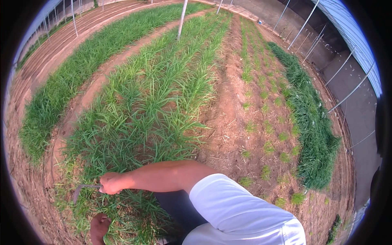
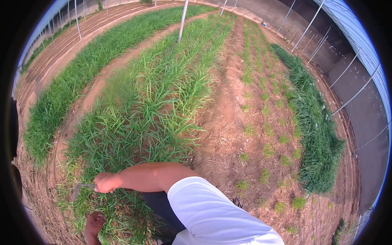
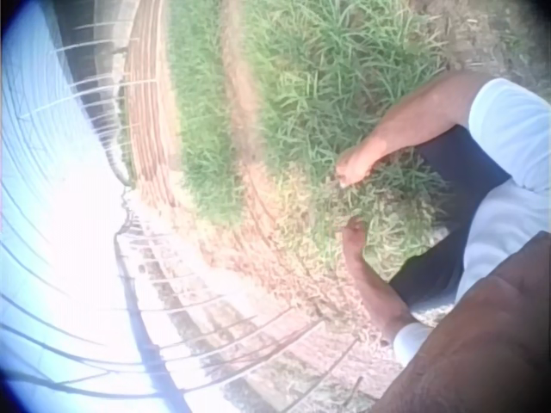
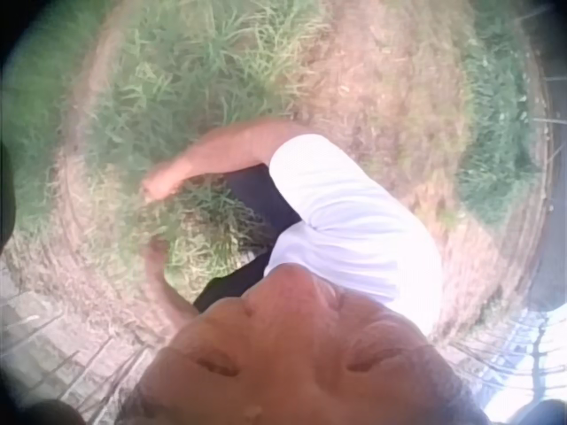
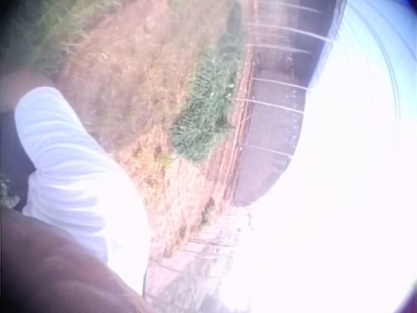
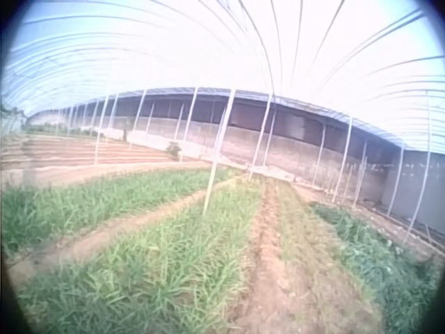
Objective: The person uses a small hand hoe to loosen soil and remove weeds from a garden bed. They repeatedly scrape the ground, pull out weeds by hand, and clear debris from the rows.
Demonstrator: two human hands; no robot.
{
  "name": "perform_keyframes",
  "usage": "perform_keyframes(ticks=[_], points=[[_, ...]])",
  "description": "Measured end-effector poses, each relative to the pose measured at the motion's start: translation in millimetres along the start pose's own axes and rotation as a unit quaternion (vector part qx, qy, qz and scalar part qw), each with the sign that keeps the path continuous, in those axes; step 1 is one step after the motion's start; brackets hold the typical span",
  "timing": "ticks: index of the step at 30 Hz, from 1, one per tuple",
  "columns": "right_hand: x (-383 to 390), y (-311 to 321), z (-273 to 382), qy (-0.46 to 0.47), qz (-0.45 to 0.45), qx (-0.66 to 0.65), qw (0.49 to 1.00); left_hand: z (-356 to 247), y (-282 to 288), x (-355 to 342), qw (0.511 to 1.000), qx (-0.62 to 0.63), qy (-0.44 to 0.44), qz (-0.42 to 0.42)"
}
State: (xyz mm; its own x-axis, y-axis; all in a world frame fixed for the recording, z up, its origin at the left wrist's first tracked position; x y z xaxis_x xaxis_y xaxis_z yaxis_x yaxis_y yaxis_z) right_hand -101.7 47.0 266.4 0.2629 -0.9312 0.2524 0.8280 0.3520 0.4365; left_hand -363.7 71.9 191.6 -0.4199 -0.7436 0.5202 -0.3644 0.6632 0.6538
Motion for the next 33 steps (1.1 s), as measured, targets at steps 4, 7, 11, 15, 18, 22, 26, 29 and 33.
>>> perform_keyframes(ticks=[4, 7, 11, 15, 18, 22, 26, 29, 33], points=[[2, -1, 1, -0.004, -0.007, -0.012, 1.000, -12, 4, 9, 0.999, -0.037, 0.006, -0.010], [-3, -5, -2, -0.017, 0.005, 0.004, 1.000, -13, 6, 13, 0.999, -0.049, 0.011, -0.012], [-6, -8, -2, -0.039, 0.015, 0.019, 0.999, -21, 9, 18, 0.997, -0.076, 0.019, -0.025], [-13, -13, -8, -0.031, 0.010, 0.030, 0.999, -18, 7, 17, 0.996, -0.083, 0.024, -0.023], [-10, -12, -3, -0.006, 0.007, 0.008, 1.000, -8, 7, 15, 0.997, -0.075, 0.025, -0.021], [-8, -10, -2, 0.006, 0.014, 0.004, 1.000, -13, 7, 16, 0.997, -0.074, 0.024, -0.022], [-18, -15, -11, 0.012, 0.011, 0.035, 0.999, -16, 10, 19, 0.996, -0.084, 0.021, -0.035], [-16, -17, -1, -0.004, 0.054, 0.059, 0.997, -7, 8, 21, 0.997, -0.068, 0.031, -0.027], [-24, -21, -17, 0.003, 0.062, 0.105, 0.993, -19, 6, 19, 0.997, -0.063, 0.029, -0.013]])
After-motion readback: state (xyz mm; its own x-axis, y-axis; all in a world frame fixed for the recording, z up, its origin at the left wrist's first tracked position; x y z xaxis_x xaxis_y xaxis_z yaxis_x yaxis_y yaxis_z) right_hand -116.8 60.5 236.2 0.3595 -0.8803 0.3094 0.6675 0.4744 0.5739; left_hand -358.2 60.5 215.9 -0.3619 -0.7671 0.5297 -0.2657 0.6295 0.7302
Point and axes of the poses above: each hand's wrist, its own x-axis away from the middle knuckle, its own y-axis out of the back of the hand, z = x × y, the point moved 9 cm from there along -x, towards the middle knuckle, and after that the axes turned 10 degrees about y, right-handed, at the moved point
